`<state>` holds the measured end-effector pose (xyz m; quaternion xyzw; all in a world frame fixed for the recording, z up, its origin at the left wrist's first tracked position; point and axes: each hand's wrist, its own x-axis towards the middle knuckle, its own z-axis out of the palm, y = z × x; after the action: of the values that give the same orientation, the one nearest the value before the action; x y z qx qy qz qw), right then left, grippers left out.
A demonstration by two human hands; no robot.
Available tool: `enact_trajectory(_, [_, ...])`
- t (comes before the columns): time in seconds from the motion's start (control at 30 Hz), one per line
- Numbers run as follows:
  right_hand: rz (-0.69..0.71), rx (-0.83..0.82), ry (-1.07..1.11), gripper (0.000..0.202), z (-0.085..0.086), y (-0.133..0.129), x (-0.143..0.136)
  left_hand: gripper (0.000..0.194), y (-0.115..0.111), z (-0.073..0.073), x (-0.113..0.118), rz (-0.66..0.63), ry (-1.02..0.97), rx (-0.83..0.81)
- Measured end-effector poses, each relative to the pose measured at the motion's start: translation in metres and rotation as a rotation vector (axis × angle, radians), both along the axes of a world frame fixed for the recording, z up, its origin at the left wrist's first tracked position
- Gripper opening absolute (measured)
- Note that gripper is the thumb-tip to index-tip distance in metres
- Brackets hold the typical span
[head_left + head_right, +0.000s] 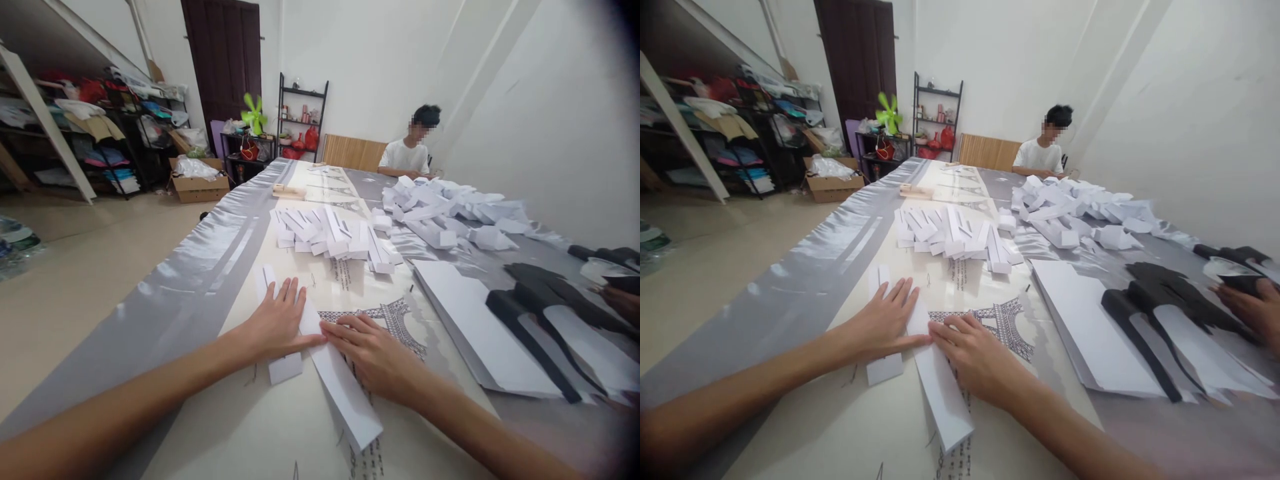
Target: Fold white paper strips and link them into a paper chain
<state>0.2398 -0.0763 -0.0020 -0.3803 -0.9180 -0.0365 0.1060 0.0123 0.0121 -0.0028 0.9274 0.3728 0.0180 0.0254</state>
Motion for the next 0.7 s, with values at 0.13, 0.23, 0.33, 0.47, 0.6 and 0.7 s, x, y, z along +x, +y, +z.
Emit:
enact_trajectory(0.13, [-0.024,-0.016,0.0,0.072,0.0,-0.028,0.006,0.108,0.003,-0.005,-0.001,-0.02,-0.025,0.021])
enact_trajectory(0.23, [-0.039,-0.037,0.055,0.07,0.001,-0.05,0.008,0.111,0.004,-0.006,0.0,-0.017,-0.035,0.018])
enact_trajectory(0.33, [-0.058,-0.066,0.108,0.073,0.003,-0.071,0.011,0.11,0.004,-0.005,0.0,-0.005,-0.023,0.014])
enact_trajectory(0.47, [-0.057,-0.046,0.126,0.07,0.004,-0.095,0.019,0.109,0.004,-0.004,0.001,0.005,-0.003,0.002])
enact_trajectory(0.6, [0.007,-0.016,0.076,0.055,0.003,-0.114,0.027,0.11,0.004,-0.005,0.0,-0.002,-0.016,0.014])
enact_trajectory(0.7, [0.024,-0.005,0.068,0.045,0.007,-0.119,0.025,0.11,0.004,-0.004,0.0,-0.015,0.002,0.032])
